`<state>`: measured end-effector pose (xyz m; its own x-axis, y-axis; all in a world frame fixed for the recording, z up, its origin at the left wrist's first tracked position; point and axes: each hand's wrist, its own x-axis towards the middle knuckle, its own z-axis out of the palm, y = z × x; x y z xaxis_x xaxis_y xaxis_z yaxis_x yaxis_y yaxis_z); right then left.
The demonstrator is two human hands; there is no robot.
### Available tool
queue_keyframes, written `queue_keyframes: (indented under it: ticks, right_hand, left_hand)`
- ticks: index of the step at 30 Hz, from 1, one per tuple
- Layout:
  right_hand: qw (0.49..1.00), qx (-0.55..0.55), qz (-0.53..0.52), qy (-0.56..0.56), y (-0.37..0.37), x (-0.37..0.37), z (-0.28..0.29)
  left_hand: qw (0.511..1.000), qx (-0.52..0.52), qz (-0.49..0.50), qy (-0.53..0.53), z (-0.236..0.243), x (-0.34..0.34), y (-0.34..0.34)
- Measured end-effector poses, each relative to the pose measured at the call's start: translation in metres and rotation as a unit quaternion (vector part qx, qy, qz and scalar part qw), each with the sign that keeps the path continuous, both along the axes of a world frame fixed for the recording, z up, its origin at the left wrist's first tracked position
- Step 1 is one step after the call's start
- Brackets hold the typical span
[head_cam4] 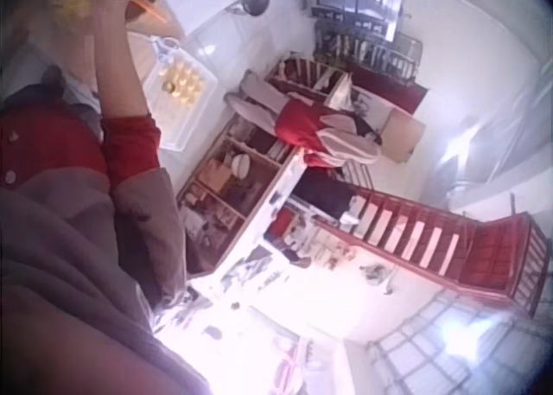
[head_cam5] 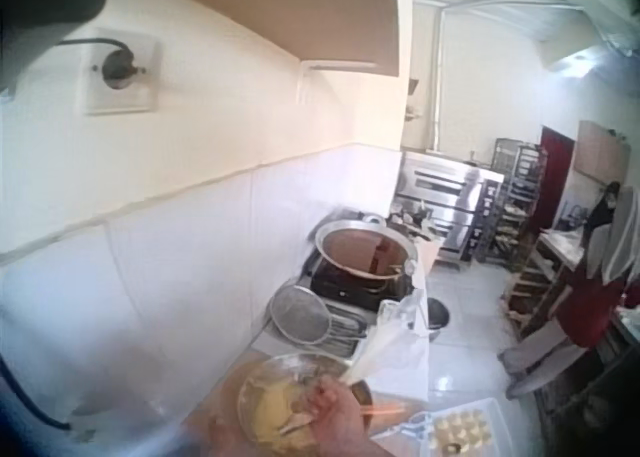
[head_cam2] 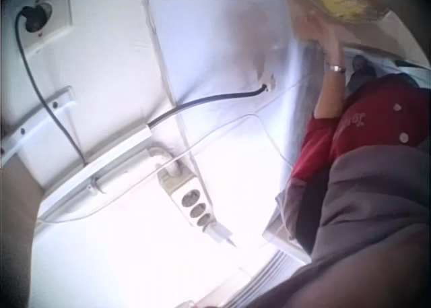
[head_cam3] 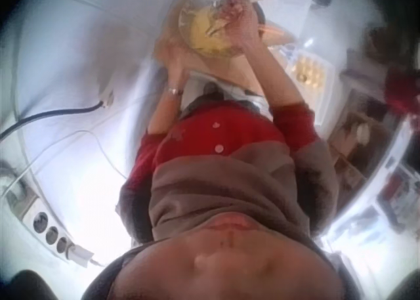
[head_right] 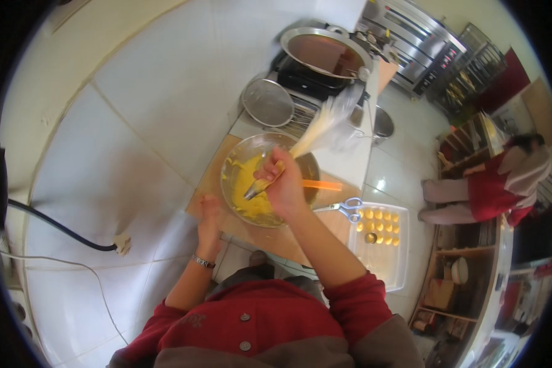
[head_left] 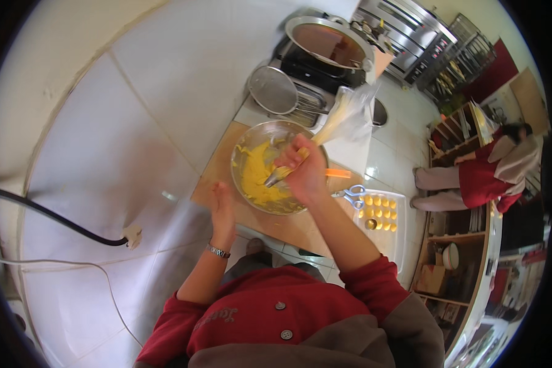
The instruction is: The person fills a piping bag with yellow dough from a bowl and then pipes the dough onto a tray, using a small round ring to guide the shape.
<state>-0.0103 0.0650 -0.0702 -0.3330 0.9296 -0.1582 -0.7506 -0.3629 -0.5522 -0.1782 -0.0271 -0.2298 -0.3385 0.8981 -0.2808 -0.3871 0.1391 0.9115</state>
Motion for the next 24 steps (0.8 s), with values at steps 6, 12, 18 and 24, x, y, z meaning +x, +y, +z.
queue_keyframes:
  ticks: [6, 12, 18, 24]
  right_hand:
    - [0.810, 0.330, 0.061, -0.481, -0.041, 0.114, 0.031]
    - [0.626, 0.412, 0.016, -0.661, -0.092, 0.134, -0.017]
    - [0.618, 0.428, -0.092, -0.653, -0.117, 0.158, -0.005]
    - [0.914, 0.203, -0.072, -0.343, -0.162, 0.182, 0.045]
  left_hand:
    - [0.988, 0.106, -0.060, 0.091, 0.128, 0.040, -0.005]
    - [0.912, 0.067, -0.283, -0.290, 0.198, 0.097, -0.022]
    - [0.924, 0.039, -0.336, -0.177, 0.178, 0.130, -0.038]
    - [0.963, 0.100, -0.231, -0.099, 0.179, 0.197, -0.074]
